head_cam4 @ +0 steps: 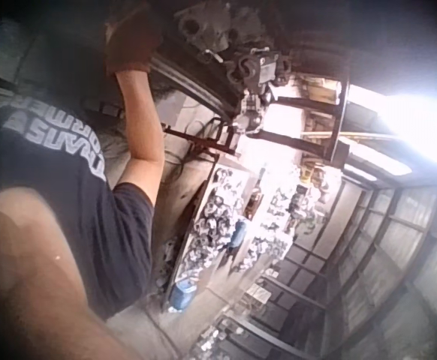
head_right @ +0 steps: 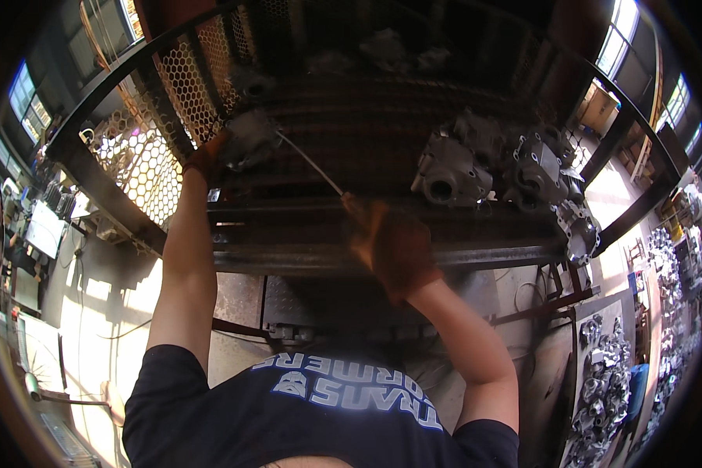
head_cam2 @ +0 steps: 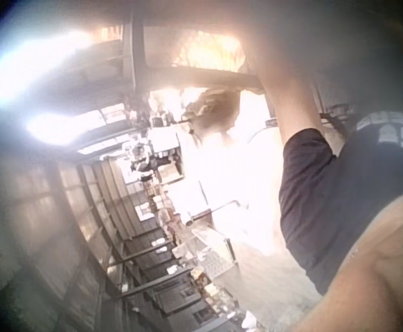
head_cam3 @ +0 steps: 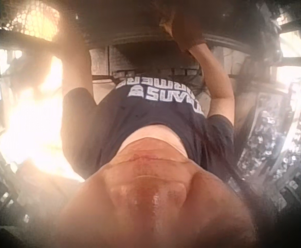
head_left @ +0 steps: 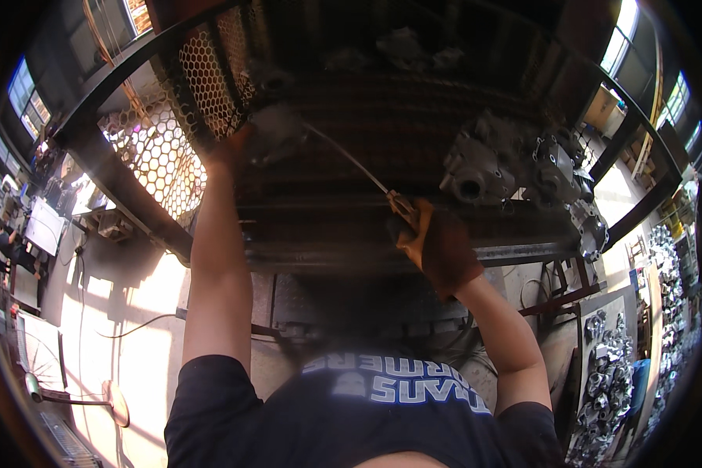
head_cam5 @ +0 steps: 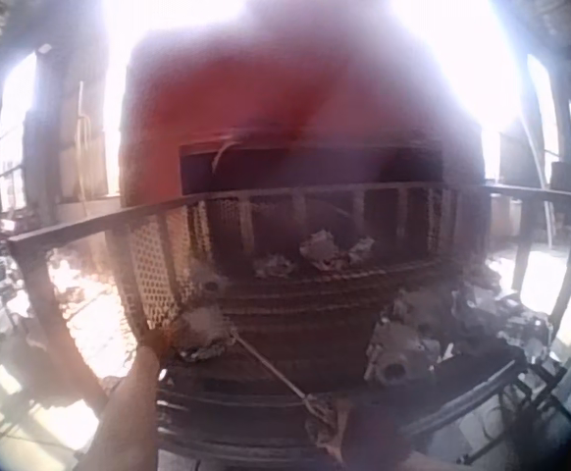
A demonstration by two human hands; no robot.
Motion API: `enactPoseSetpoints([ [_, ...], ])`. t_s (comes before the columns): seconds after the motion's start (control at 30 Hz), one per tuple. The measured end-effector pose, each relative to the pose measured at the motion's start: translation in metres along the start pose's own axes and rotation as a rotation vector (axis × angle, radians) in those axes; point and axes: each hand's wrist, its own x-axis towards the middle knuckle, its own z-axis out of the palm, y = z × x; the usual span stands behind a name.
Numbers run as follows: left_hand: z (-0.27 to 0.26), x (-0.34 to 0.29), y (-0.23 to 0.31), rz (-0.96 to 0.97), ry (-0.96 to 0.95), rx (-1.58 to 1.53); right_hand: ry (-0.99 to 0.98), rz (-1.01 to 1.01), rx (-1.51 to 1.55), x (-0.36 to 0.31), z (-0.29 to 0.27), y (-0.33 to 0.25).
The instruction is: The person uses a compressed air wand to blow debris off several metal castings on a metal rack, then picks up and places a pair of castings onto a nearby table.
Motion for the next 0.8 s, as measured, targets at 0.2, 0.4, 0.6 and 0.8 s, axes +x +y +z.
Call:
enactPoseSetpoints([
  [0.2,0.045,0.030,0.018,-0.074,-0.483,0.204,0.058,-0.008,0.334,-0.014,0.015,0.032],
  [0.4,0.071,0.014,0.051,0.251,-0.423,0.558,-0.066,0.164,0.167,-0.046,-0.014,0.004],
  [0.6,0.076,0.013,0.039,0.025,-0.425,0.317,0.002,0.152,0.752,-0.082,0.019,0.035],
  [0.8,0.078,-0.037,0.099,-0.310,0.116,-0.005,0.029,0.090,0.516,-0.089,0.005,0.029],
])
